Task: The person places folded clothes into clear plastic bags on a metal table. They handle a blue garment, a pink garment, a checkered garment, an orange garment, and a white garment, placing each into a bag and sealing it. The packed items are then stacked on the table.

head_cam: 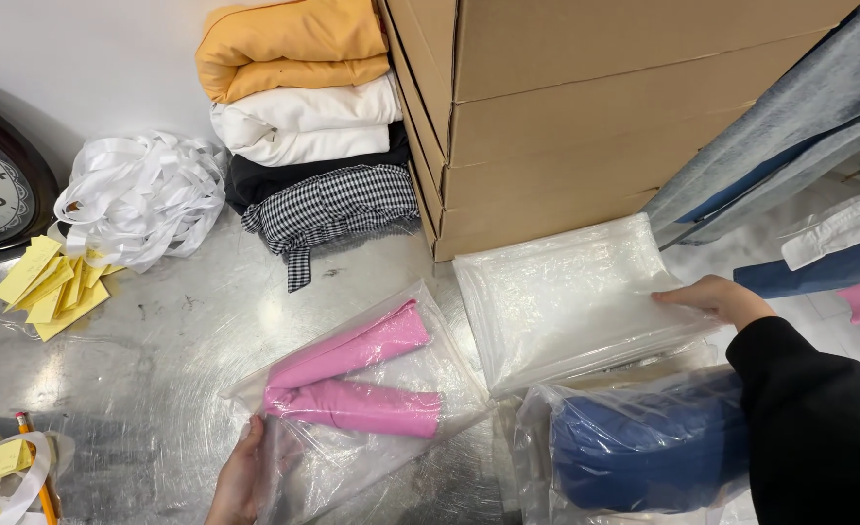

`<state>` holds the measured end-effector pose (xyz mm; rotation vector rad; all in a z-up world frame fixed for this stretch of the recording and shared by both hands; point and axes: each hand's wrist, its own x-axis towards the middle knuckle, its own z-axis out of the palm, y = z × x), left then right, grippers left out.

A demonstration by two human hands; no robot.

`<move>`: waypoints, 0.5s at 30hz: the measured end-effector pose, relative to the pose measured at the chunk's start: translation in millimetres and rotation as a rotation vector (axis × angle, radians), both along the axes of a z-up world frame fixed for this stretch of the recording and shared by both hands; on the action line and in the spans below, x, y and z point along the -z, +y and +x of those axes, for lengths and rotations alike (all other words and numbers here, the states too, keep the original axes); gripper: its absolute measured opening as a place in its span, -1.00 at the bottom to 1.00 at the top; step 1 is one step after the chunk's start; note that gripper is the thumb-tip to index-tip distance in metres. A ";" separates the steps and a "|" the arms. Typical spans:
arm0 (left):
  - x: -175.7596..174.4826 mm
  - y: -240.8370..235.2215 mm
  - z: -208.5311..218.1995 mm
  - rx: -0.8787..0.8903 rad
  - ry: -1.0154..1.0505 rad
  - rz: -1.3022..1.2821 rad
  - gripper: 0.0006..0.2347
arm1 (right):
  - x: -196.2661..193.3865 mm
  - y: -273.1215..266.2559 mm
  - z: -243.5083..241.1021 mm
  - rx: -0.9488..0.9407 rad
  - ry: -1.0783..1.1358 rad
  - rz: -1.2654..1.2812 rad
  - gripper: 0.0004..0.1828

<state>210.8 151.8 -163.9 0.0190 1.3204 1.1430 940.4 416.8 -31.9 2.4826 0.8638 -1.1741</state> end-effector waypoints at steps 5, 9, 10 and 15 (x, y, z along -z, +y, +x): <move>-152.8 30.3 63.5 0.061 0.090 -0.140 -0.44 | -6.4 -5.9 -1.6 0.231 0.111 0.254 -0.15; -137.3 24.1 56.7 0.203 0.105 -0.123 -0.26 | 6.2 5.6 -1.7 0.109 0.045 0.121 0.17; -139.7 24.6 57.7 0.213 0.099 -0.133 -0.36 | 12.7 9.5 3.3 0.051 0.011 0.138 0.17; -71.7 9.7 29.5 0.054 -0.149 -0.049 -0.66 | 17.1 22.3 -5.7 -0.014 0.007 0.110 0.22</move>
